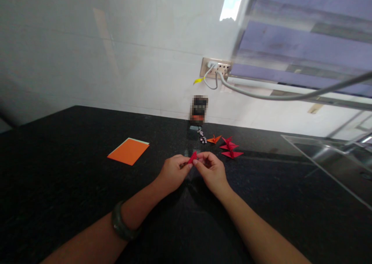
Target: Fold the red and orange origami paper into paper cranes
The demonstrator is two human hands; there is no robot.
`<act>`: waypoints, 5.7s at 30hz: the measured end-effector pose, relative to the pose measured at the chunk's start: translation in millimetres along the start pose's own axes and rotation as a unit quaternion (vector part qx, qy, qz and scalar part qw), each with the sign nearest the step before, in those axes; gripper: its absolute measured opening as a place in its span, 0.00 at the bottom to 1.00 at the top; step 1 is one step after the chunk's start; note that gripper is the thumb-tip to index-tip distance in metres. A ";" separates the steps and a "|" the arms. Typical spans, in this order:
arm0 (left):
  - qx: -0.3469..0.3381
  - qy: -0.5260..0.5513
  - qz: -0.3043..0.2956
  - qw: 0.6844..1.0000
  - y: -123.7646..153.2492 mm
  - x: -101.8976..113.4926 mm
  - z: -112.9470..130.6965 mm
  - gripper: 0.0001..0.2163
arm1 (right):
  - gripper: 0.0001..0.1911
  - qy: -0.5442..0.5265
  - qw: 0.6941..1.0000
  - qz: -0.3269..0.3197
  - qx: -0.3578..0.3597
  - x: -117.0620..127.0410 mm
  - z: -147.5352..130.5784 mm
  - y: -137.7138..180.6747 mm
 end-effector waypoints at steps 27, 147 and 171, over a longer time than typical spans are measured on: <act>0.188 0.465 -0.080 0.861 6.1 -33.7 -27.0 0.05 | 0.08 0.244 0.909 -0.104 0.320 -17.3 -63.2 25.2; 0.086 0.153 -0.029 0.984 1.3 -14.5 -14.4 0.11 | 0.09 -0.003 1.000 -0.018 0.006 -1.1 -5.3 0.3; 0.156 0.332 -0.053 0.929 4.3 -21.9 -16.3 0.11 | 0.10 -0.055 0.994 -0.096 -0.011 -15.5 -1.5 2.4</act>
Point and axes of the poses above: each hand's wrist, its own y-axis away from the middle knuckle, its own x-axis out of the back of the hand, z = x × y, the point moved 10 cm from there along -y, towards the middle knuckle, and after that the axes turned 4 degrees about -z, right-handed, at the moved point
